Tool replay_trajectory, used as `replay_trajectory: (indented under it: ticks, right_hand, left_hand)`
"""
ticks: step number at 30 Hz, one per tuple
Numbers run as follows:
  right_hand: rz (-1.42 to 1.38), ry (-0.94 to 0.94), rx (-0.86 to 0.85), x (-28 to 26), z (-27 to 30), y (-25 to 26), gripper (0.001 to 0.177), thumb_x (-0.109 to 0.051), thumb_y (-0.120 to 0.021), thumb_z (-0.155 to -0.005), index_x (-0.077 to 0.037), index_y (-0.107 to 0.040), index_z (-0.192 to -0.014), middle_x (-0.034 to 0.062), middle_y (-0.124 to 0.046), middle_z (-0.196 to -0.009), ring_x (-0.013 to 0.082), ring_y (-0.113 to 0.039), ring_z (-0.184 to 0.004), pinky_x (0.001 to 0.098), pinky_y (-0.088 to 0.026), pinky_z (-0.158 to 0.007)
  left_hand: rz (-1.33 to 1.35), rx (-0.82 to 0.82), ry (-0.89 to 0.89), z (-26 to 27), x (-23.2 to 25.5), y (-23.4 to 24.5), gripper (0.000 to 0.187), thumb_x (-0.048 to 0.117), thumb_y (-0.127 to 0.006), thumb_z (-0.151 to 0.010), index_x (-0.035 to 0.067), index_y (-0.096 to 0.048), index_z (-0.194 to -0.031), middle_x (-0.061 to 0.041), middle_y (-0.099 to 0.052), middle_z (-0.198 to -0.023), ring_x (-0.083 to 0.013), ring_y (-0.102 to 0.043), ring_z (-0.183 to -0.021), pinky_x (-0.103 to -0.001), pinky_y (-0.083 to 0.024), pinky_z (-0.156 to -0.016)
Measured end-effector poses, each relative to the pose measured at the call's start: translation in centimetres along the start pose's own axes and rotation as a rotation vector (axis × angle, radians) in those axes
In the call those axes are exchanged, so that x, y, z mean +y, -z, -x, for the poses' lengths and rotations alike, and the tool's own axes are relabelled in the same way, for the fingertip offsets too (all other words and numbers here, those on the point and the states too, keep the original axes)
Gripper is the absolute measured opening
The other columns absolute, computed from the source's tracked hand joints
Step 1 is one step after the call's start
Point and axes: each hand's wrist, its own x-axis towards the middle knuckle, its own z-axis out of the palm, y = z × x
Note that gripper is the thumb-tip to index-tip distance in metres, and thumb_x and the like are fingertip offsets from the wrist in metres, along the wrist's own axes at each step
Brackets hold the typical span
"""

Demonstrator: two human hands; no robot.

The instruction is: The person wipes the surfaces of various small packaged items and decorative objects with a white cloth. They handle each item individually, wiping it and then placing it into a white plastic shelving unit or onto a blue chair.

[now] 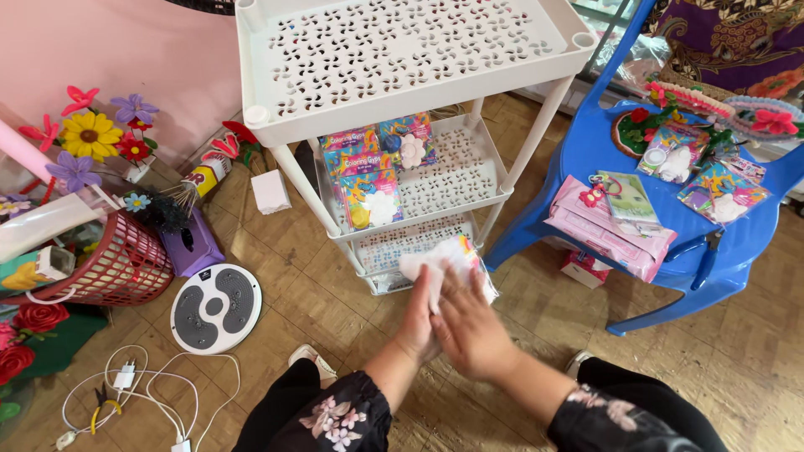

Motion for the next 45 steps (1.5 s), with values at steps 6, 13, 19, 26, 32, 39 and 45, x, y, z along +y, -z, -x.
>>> replay_trajectory:
  ticks: [6,13,19,26,32,39,45]
  right_hand:
    - [-0.046,-0.053,0.023,-0.8,-0.6,3.0,0.054,-0.029,-0.047,-0.103,-0.005,-0.048,-0.151,0.0193,-0.033,-0.165,0.0329,-0.022,-0.155,0.0525,-0.007,-0.123]
    - [-0.445,0.018,0.098,2.9,0.8,0.6,0.039,-0.008,-0.056,-0.098,-0.003,-0.057,-0.137,0.0223,-0.061,-0.139,0.0364,-0.055,-0.137,0.0465,-0.044,-0.112]
    - [-1.053,-0.732,0.497,5.0,0.7,0.1,0.025,-0.006,-0.052,-0.107,0.002,-0.064,-0.127,0.0239,-0.061,-0.103,0.0612,-0.048,-0.102,0.0622,-0.043,-0.086]
    - [-0.109,0.041,-0.005,1.2,0.5,1.7,0.058,-0.024,-0.048,-0.102,0.003,-0.041,-0.152,0.0266,-0.038,-0.161,0.0373,-0.023,-0.154,0.0612,-0.013,-0.120]
    - [0.001,-0.258,0.055,2.9,-0.9,1.9,0.068,-0.032,-0.047,-0.101,0.001,-0.032,-0.158,0.0240,-0.031,-0.163,0.0400,-0.022,-0.154,0.0598,-0.014,-0.120]
    - [0.023,-0.071,0.085,1.5,0.3,1.3,0.064,-0.030,-0.048,-0.101,0.006,-0.034,-0.153,0.0279,-0.033,-0.160,0.0416,-0.027,-0.153,0.0575,-0.019,-0.123]
    - [-0.066,0.090,-0.048,-0.4,1.5,1.7,0.064,-0.033,-0.047,-0.103,0.004,-0.034,-0.154,0.0258,-0.032,-0.163,0.0380,-0.023,-0.155,0.0553,-0.016,-0.124]
  left_hand:
    - [-0.097,-0.013,-0.061,-0.6,-1.2,-1.7,0.081,0.065,-0.023,-0.102,0.010,-0.023,-0.161,-0.012,-0.038,-0.163,-0.0255,-0.038,-0.150,-0.043,-0.028,-0.124]
    - [0.013,-0.012,-0.121,-1.7,-1.0,-0.9,0.082,0.070,-0.031,-0.107,0.002,-0.038,-0.153,-0.017,-0.052,-0.144,-0.0307,-0.051,-0.135,-0.047,-0.038,-0.117]
    - [-0.164,0.155,-0.131,-2.3,0.5,-1.7,0.072,0.066,-0.040,-0.097,0.015,-0.044,-0.149,-0.007,-0.060,-0.140,-0.0246,-0.058,-0.127,-0.045,-0.044,-0.107]
    - [-0.119,0.141,-0.084,-2.2,-1.2,-0.6,0.072,0.061,-0.043,-0.098,0.012,-0.041,-0.153,-0.006,-0.058,-0.148,-0.0205,-0.056,-0.137,-0.038,-0.044,-0.114]
    - [-0.146,0.413,0.101,-2.5,-2.2,-0.1,0.081,0.057,-0.047,-0.110,0.003,-0.028,-0.166,-0.006,-0.030,-0.122,-0.0254,-0.029,-0.108,-0.040,-0.035,-0.103]
    - [-0.072,0.202,-0.025,-2.4,-1.2,-0.7,0.074,0.061,-0.046,-0.097,0.011,-0.044,-0.151,-0.010,-0.059,-0.145,-0.0251,-0.059,-0.132,-0.041,-0.043,-0.114]
    - [0.026,0.002,-0.132,-2.9,0.2,0.7,0.073,0.059,-0.043,-0.105,-0.001,-0.047,-0.145,-0.021,-0.059,-0.137,-0.0352,-0.060,-0.122,-0.047,-0.049,-0.106]
